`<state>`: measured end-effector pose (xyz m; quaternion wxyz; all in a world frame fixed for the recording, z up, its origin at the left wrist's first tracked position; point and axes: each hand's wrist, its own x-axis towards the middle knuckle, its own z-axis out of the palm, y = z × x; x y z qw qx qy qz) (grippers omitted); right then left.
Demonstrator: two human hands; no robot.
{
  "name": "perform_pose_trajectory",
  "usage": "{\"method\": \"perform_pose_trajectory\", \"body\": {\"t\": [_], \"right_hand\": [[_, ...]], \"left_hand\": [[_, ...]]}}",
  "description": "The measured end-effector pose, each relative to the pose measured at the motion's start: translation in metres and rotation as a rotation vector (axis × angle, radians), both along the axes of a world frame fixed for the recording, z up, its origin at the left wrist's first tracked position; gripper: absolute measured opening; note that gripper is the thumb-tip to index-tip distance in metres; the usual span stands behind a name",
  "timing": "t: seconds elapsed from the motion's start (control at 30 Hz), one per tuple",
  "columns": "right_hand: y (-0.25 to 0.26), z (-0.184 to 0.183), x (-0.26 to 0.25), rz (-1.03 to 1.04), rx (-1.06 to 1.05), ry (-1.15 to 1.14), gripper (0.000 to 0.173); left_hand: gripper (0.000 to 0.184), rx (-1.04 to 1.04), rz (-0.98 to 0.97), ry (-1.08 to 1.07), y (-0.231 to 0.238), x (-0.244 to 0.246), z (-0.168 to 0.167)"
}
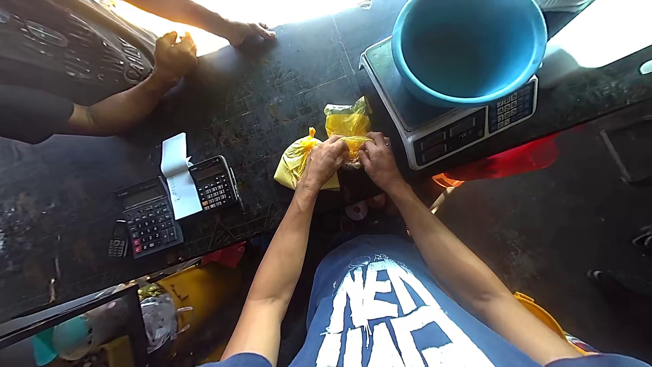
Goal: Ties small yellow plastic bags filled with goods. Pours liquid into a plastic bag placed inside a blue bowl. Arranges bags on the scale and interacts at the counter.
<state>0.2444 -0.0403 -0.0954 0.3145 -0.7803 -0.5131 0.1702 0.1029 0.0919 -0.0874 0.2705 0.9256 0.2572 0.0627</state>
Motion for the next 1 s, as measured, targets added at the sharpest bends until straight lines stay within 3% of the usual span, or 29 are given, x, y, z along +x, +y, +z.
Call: {"method": "perform_pose_trajectory", "body": {"t": [0.07, 0.17, 0.23, 0.43, 0.57, 0.67, 0.83, 1.0], "right_hand": [[-0.002, 0.002, -0.003, -0.002, 0.028, -0.024, 0.016], [0.002, 0.0, -0.015, -0.006, -0.012, -0.107, 0.031], [0.01, -0.011, -0.014, -0.021, -0.011, -0.12, 0.026], [0.007, -0.009, 0.014, 0.077, 0.124, 0.217, 0.026], [0.007, -0.004, 0.018, 0.021, 0.162, 0.407, 0.026], [0.008, 0.001, 0.026, 0.012, 0.144, 0.544, 0.027], [0.009, 0.014, 0.035, 0.065, -0.056, 0.304, 0.028], [-0.012, 0.045, 0.008, 0.011, 0.146, -0.072, 0.021]], "left_hand": [[0.019, 0.008, 0.017, 0.064, -0.001, 0.004, 0.004], [0.025, -0.081, 0.01, 0.129, 0.002, 0.008, 0.017], [0.027, -0.109, 0.029, 0.127, 0.004, 0.011, 0.022], [0.029, -0.149, 0.153, 0.05, 0.005, 0.004, 0.02], [0.032, -0.336, -0.018, 0.02, 0.009, -0.004, 0.017], [0.04, -0.285, -0.056, -0.012, 0.006, -0.004, 0.012], [0.026, -0.264, 0.028, -0.063, 0.009, -0.001, 0.005], [0.024, -0.276, 0.041, -0.082, 0.01, -0.001, 0.004]]}}
